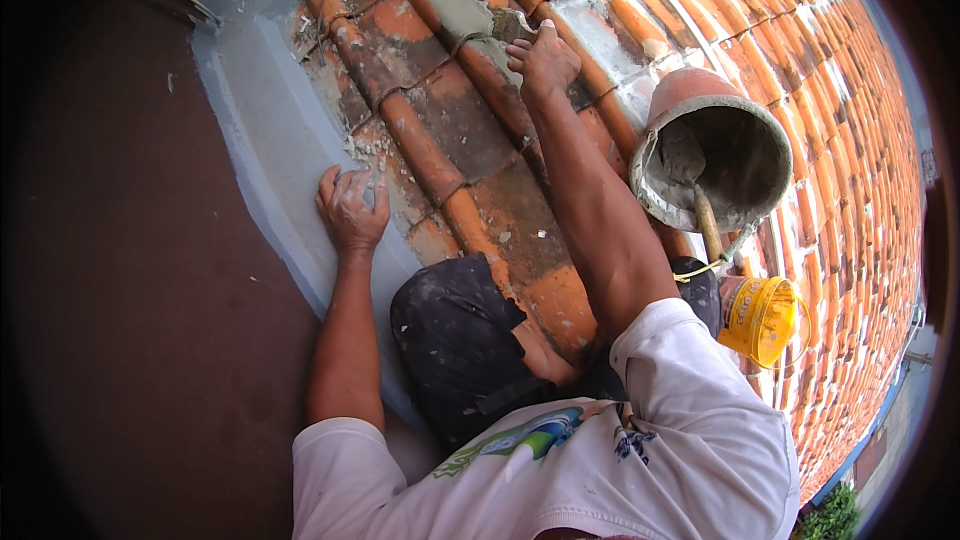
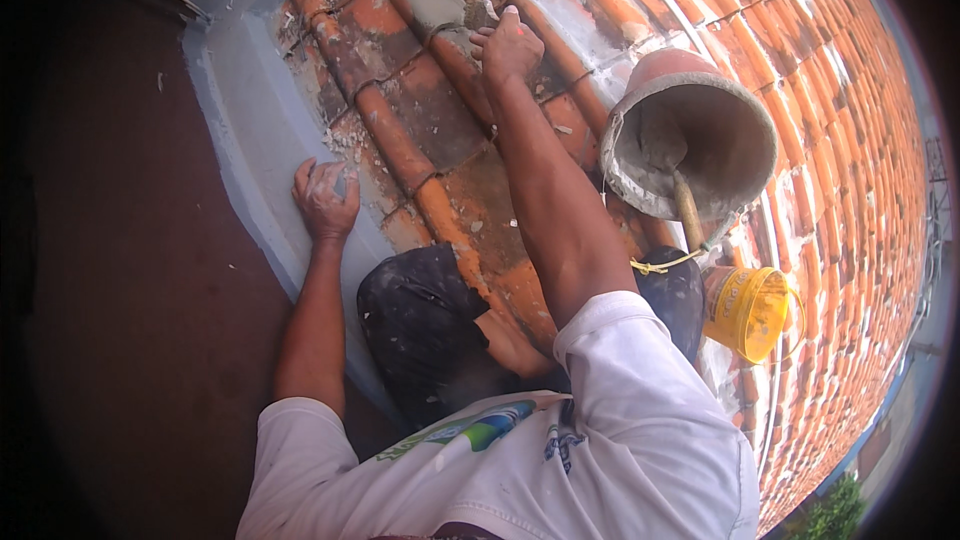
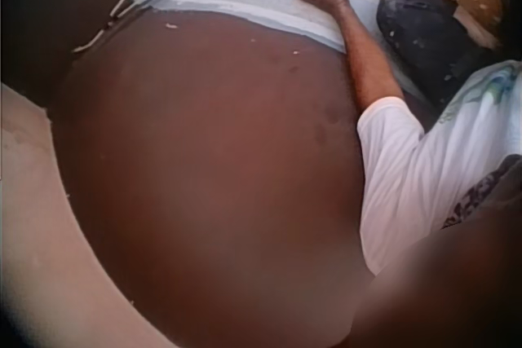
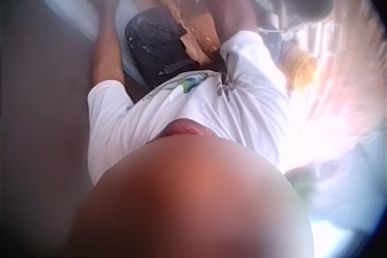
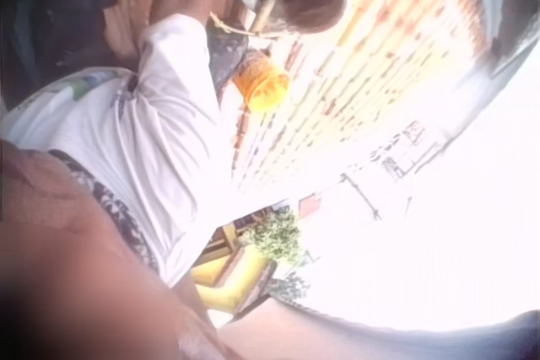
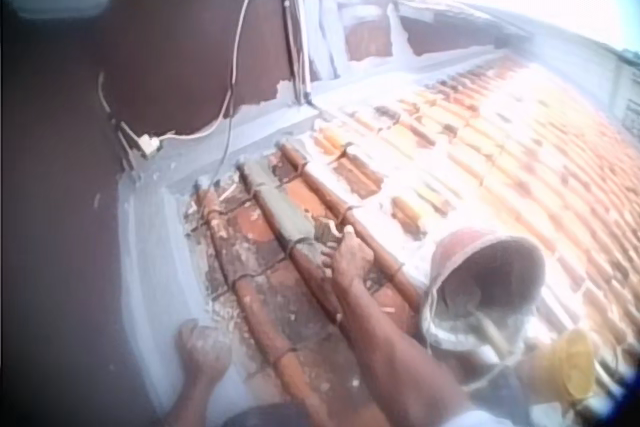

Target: The person scoops mortar from a bucket with a trowel and spreads it between rows of terracotta roof tiles. They repeatedly smooth the mortar along the tile ridges and gaps while kneeling on the roof.

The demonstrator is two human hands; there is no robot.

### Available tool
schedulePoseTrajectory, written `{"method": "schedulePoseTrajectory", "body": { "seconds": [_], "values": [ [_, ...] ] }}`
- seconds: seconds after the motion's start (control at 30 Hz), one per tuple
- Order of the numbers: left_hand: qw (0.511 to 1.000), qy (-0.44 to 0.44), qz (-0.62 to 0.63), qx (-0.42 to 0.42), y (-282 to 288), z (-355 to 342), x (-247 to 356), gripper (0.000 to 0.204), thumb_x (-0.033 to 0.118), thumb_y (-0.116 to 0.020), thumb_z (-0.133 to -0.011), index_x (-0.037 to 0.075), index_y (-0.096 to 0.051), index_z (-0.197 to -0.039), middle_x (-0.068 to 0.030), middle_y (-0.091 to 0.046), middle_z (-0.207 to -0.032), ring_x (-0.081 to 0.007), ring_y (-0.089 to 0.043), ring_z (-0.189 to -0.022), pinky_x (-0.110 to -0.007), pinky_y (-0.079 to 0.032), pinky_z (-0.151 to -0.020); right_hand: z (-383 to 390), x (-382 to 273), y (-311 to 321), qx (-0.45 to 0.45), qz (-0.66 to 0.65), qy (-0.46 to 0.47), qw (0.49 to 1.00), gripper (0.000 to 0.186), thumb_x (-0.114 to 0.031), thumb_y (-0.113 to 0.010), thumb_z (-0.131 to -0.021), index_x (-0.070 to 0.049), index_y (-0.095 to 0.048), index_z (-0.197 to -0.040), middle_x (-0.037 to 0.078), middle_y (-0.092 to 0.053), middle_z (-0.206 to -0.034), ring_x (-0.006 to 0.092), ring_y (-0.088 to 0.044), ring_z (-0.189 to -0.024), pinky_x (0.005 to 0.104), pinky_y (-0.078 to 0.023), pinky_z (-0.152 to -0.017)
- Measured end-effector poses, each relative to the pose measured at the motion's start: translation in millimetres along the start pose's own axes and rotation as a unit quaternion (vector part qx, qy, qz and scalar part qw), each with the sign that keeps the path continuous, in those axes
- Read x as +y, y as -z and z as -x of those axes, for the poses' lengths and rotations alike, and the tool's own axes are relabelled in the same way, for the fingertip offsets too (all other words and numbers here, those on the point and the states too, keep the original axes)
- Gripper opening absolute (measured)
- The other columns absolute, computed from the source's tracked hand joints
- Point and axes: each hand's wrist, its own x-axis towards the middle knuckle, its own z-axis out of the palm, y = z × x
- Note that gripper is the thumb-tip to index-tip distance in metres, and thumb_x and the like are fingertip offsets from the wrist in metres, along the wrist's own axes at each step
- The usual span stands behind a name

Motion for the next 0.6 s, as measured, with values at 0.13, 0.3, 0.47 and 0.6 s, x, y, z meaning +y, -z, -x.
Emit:
{"method": "schedulePoseTrajectory", "body": {
  "seconds": [0.13,0.3,0.47,0.6],
  "values": [
    [1.0,0.001,-0.012,0.001,1,0,1,0.028,0.031,-0.075,-0.09,0.011,-0.082,-0.108,-0.0077,-0.078,-0.111,-0.0352,-0.057,-0.133,-0.052,-0.041,-0.114,1,6,-9,0.015,-0.022,-0.04,0.999,0.047,-0.037,-0.058,-0.11,0.011,-0.06,-0.109,0.025,-0.074,-0.088,0.0334,-0.077,-0.066,0.04,-0.059,-0.048],
    [1.0,0.002,-0.006,-0.002,-1,1,0,0.025,0.031,-0.077,-0.09,0.014,-0.082,-0.108,-0.0053,-0.078,-0.112,-0.0352,-0.057,-0.133,-0.052,-0.041,-0.114,7,14,-24,0.079,-0.118,-0.125,0.982,0.046,-0.034,-0.054,-0.11,0.01,-0.051,-0.125,0.028,-0.074,-0.095,0.0348,-0.078,-0.07,0.0401,-0.059,-0.047],
    [1.0,-0.002,-0.011,-0.006,0,0,1,0.025,0.031,-0.077,-0.09,0.014,-0.082,-0.108,-0.005,-0.078,-0.112,-0.0355,-0.056,-0.133,-0.052,-0.04,-0.114,26,26,-32,0.117,-0.238,-0.172,0.949,0.045,-0.032,-0.051,-0.112,0.002,-0.043,-0.14,0.029,-0.074,-0.106,0.0361,-0.079,-0.075,0.04,-0.059,-0.048],
    [1.0,-0.002,-0.01,-0.007,1,0,3,0.025,0.03,-0.077,-0.091,0.014,-0.082,-0.108,-0.0054,-0.078,-0.111,-0.0359,-0.056,-0.133,-0.053,-0.04,-0.114,47,40,-41,0.111,-0.294,-0.224,0.923,0.039,-0.033,-0.044,-0.114,0.0,-0.046,-0.136,0.025,-0.074,-0.105,0.0325,-0.078,-0.075,0.036,-0.057,-0.047]
  ]
}}
